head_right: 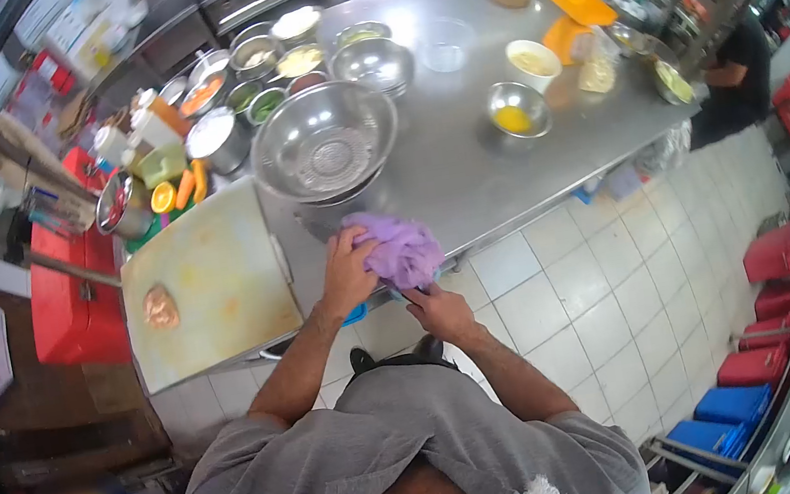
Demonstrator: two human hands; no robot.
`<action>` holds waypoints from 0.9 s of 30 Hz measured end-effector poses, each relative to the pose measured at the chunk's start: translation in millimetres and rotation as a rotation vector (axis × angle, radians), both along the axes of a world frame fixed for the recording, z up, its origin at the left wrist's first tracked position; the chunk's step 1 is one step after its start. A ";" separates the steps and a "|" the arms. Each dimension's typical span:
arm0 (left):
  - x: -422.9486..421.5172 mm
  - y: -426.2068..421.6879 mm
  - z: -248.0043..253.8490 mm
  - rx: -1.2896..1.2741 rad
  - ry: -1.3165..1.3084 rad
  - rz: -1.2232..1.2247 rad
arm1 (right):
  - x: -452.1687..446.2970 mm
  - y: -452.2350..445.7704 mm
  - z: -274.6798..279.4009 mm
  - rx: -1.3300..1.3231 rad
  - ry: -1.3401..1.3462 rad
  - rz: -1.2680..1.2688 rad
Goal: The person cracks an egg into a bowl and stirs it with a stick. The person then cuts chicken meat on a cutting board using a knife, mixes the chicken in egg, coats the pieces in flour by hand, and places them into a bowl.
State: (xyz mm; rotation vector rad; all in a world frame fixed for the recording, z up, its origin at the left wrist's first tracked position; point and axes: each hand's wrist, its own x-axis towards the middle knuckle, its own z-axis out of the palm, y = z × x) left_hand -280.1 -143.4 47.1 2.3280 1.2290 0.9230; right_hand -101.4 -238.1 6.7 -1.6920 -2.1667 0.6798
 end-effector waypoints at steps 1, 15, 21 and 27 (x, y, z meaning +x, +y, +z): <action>-16.2 3.5 -22.6 -0.011 0.034 0.086 | -5.4 4.0 1.8 0.005 -0.024 0.019; -100.2 9.3 -33.1 0.079 0.104 0.421 | 86.2 -129.1 75.4 -0.102 0.181 -0.135; -101.5 -16.3 -53.8 0.051 0.114 0.636 | -44.9 2.4 17.9 0.124 0.257 0.081; -103.6 -7.7 -61.1 0.066 0.243 0.684 | -66.0 30.5 -9.9 0.058 0.090 0.014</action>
